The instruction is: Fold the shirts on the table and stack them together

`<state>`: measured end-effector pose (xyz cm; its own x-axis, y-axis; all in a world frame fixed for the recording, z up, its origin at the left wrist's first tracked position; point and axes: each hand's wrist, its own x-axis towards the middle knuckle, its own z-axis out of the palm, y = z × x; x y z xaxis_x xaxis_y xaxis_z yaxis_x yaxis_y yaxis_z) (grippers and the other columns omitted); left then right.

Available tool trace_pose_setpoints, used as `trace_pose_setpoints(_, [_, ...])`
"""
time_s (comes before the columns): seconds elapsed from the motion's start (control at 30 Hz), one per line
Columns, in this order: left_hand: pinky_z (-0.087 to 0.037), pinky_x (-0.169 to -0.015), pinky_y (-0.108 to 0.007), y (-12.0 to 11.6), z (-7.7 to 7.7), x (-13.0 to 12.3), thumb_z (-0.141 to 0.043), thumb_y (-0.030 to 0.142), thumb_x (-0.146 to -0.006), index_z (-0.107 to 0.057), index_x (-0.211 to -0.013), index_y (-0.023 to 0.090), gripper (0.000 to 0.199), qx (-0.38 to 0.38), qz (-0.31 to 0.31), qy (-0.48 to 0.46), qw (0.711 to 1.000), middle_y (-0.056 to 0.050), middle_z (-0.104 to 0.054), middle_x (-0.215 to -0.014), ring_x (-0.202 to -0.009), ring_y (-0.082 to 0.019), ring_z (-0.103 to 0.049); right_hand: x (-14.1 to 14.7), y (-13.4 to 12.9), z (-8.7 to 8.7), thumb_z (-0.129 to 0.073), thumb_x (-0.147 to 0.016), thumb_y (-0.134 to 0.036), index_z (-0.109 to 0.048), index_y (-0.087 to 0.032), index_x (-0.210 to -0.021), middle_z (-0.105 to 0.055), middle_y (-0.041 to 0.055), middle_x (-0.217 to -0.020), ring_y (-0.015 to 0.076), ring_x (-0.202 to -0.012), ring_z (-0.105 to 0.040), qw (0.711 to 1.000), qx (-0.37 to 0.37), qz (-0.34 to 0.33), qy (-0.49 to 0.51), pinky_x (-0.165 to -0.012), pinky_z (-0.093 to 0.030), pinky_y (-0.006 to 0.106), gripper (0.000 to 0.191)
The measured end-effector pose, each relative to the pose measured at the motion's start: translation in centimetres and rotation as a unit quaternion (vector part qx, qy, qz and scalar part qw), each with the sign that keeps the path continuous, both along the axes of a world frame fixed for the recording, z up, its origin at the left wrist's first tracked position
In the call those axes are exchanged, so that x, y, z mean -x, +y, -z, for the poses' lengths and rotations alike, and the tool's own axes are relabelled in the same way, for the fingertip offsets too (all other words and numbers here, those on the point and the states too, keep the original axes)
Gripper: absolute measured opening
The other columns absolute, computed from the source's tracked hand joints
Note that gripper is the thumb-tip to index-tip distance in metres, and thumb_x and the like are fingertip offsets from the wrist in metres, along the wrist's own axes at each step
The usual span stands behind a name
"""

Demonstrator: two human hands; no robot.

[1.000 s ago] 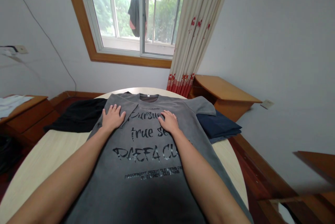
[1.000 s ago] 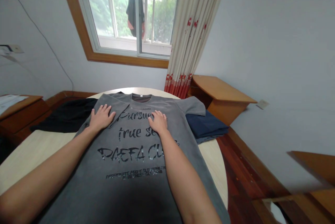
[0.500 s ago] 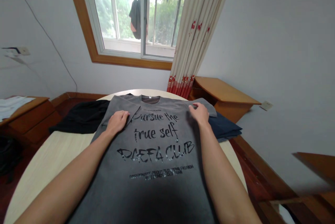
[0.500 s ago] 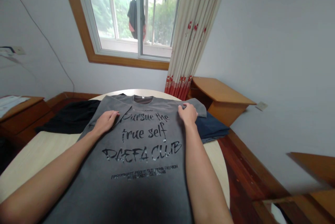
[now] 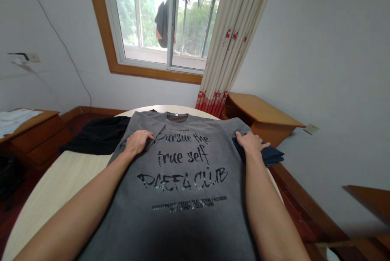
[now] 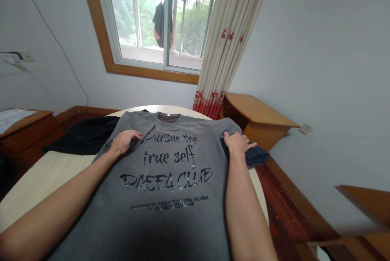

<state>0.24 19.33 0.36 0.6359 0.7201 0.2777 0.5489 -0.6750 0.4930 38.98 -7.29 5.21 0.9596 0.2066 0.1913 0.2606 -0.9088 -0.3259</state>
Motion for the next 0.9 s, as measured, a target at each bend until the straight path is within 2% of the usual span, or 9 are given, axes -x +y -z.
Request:
trace_pose_setpoints(0.1, [-0.041, -0.108, -0.034, 0.3, 0.6, -0.1, -0.029, 0.027, -0.092, -0.077, -0.09, 0.027, 0.047, -0.011, 0.007, -0.009, 1.0, 0.001, -0.072, -0.123, -0.123, -0.021, -0.057, 0.0, 0.0, -0.1, -0.056, -0.089, -0.048, -0.068, -0.008, -0.125, -0.058, 0.0269, -0.134, 0.0402, -0.126, -0.054, 0.999, -0.038, -0.021, -0.017, -0.114, -0.024, 0.061, 0.055])
trace_pose_setpoints(0.2, [-0.04, -0.109, -0.035, 0.8, 1.4, -0.3, -0.024, 0.028, -0.093, -0.076, -0.092, 0.024, 0.052, -0.033, 0.033, -0.017, 0.999, -0.003, -0.072, -0.122, -0.122, -0.021, -0.057, 0.1, 0.4, -0.6, -0.052, -0.09, -0.04, -0.063, -0.005, -0.131, -0.058, 0.0254, -0.134, 0.0355, -0.125, -0.056, 0.992, -0.101, -0.054, -0.06, -0.112, -0.034, 0.051, 0.055])
trace_pose_setpoints(0.3, [-0.04, -0.109, -0.037, 1.3, 1.9, -0.6, -0.023, 0.031, -0.094, -0.076, -0.092, 0.022, 0.053, -0.047, 0.056, -0.024, 0.997, -0.006, -0.071, -0.12, -0.119, -0.022, -0.058, 0.9, 1.2, -1.6, -0.051, -0.091, -0.037, -0.057, -0.004, -0.137, -0.051, 0.0242, -0.141, 0.0322, -0.13, -0.052, 0.97, -0.159, -0.124, -0.139, -0.111, -0.038, 0.044, 0.057])
trace_pose_setpoints(0.4, [-0.041, -0.108, -0.039, 1.5, 2.0, -0.6, -0.025, 0.032, -0.094, -0.076, -0.09, 0.022, 0.052, -0.047, 0.065, -0.035, 0.996, -0.007, -0.071, -0.118, -0.116, -0.024, -0.058, 2.8, 2.6, -2.2, -0.056, -0.089, -0.037, -0.062, -0.009, -0.134, -0.052, 0.0193, -0.144, 0.0295, -0.134, -0.049, 0.917, -0.161, -0.323, -0.17, -0.113, -0.038, 0.042, 0.053])
trace_pose_setpoints(0.47, [-0.042, -0.107, -0.04, 1.5, 2.1, -0.6, -0.025, 0.032, -0.094, -0.076, -0.089, 0.022, 0.052, -0.043, 0.066, -0.041, 0.996, -0.007, -0.071, -0.116, -0.115, -0.025, -0.059, 4.2, 3.6, -2.2, -0.063, -0.086, -0.036, -0.071, -0.015, -0.122, -0.06, 0.0152, -0.138, 0.0286, -0.129, -0.055, 0.865, -0.111, -0.474, -0.124, -0.112, -0.041, 0.042, 0.043])
trace_pose_setpoints(0.53, [-0.042, -0.107, -0.041, 1.5, 2.1, -0.6, -0.026, 0.032, -0.094, -0.075, -0.088, 0.023, 0.051, -0.041, 0.064, -0.048, 0.996, -0.006, -0.071, -0.116, -0.115, -0.025, -0.059, 5.4, 4.3, -2.0, -0.067, -0.084, -0.034, -0.076, -0.018, -0.11, -0.068, 0.0118, -0.129, 0.027, -0.12, -0.062, 0.832, -0.053, -0.55, -0.048, -0.108, -0.045, 0.04, 0.032])
trace_pose_setpoints(0.6, [-0.042, -0.107, -0.042, 1.5, 2.1, -0.6, -0.026, 0.032, -0.094, -0.075, -0.087, 0.023, 0.05, -0.041, 0.06, -0.051, 0.996, -0.005, -0.072, -0.115, -0.114, -0.025, -0.059, 6.2, 4.7, -1.6, -0.066, -0.085, -0.032, -0.078, -0.019, -0.104, -0.073, 0.0093, -0.117, 0.0252, -0.111, -0.067, 0.833, -0.017, -0.553, 0.009, -0.102, -0.049, 0.036, 0.026])
trace_pose_setpoints(0.7, [-0.042, -0.107, -0.041, 1.3, 2.0, -0.7, -0.027, 0.033, -0.093, -0.074, -0.085, 0.024, 0.049, -0.041, 0.059, -0.05, 0.996, -0.005, -0.072, -0.114, -0.113, -0.025, -0.059, 6.6, 4.9, -1.1, -0.061, -0.09, -0.031, -0.078, -0.018, -0.103, -0.076, 0.0085, -0.108, 0.0239, -0.102, -0.07, 0.855, 0.011, -0.517, 0.029, -0.094, -0.051, 0.032, 0.025])
trace_pose_setpoints(0.9, [-0.044, -0.104, -0.042, 0.6, 1.3, -0.8, -0.022, 0.037, -0.095, -0.073, -0.083, 0.024, 0.054, -0.025, 0.038, -0.056, 0.997, -0.006, -0.072, -0.112, -0.113, -0.026, -0.06, 8.0, 5.8, 1.3, -0.062, -0.092, -0.041, -0.07, -0.018, -0.121, -0.07, 0.0115, -0.125, 0.0261, -0.114, -0.063, 0.875, 0.091, -0.475, -0.012, -0.096, -0.047, 0.031, 0.039])
